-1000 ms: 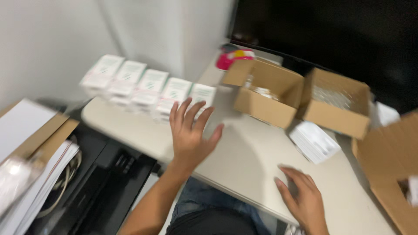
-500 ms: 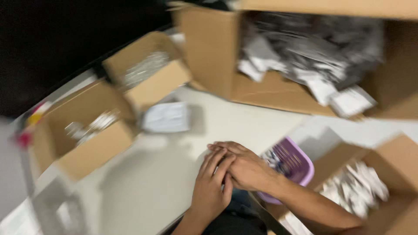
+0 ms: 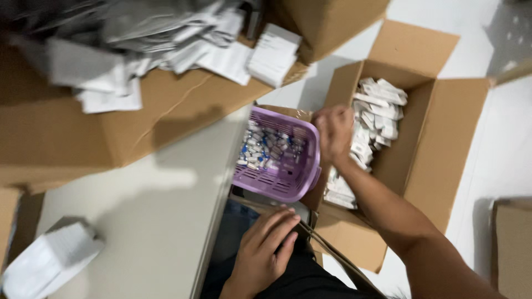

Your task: The person assembles medical kits by placing small vials and syringes into white plastic trays, inserting the trays into cardboard boxes, and adding instruction leaflets. The person then closes the boxes and stacks them on the table.

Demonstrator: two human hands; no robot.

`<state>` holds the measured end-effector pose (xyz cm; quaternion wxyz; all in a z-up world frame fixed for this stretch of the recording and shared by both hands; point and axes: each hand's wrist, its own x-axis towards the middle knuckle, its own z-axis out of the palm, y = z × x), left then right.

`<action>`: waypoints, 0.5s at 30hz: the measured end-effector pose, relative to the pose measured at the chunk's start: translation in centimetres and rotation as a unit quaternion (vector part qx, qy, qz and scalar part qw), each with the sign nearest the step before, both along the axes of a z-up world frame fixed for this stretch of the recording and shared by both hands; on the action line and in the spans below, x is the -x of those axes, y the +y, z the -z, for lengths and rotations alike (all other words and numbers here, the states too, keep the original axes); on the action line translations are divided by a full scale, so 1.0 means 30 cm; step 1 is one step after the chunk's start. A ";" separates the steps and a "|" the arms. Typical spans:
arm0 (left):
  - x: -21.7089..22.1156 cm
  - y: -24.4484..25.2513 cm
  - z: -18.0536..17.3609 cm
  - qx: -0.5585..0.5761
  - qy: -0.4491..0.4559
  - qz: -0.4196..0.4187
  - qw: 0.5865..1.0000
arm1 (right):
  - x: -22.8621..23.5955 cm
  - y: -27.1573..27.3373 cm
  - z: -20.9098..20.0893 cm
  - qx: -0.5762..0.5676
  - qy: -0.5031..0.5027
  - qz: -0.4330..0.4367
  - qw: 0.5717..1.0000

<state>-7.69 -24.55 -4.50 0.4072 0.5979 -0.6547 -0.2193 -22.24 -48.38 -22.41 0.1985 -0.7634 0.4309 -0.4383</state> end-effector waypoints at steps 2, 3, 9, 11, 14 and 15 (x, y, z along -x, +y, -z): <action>0.023 -0.038 0.010 -0.030 0.032 0.020 0.999 | 0.106 -0.066 0.128 -0.053 0.013 0.097 0.994; 0.035 -0.056 0.020 -0.045 0.049 0.028 0.997 | 0.161 -0.074 0.199 -0.070 0.005 0.128 0.989; 0.053 -0.097 0.100 -0.130 0.096 0.061 0.985 | 0.376 0.038 0.636 -0.350 0.177 0.236 0.889; 0.041 -0.105 0.112 -0.157 0.095 0.052 0.982 | 0.414 0.087 0.739 -0.492 0.183 0.256 0.812; 0.028 -0.112 0.131 -0.183 0.095 0.030 0.978 | 0.417 0.168 0.845 -0.634 0.166 0.273 0.704; 0.025 -0.114 0.141 -0.191 0.101 0.025 0.976 | 0.399 0.195 0.873 -0.648 0.166 0.260 0.696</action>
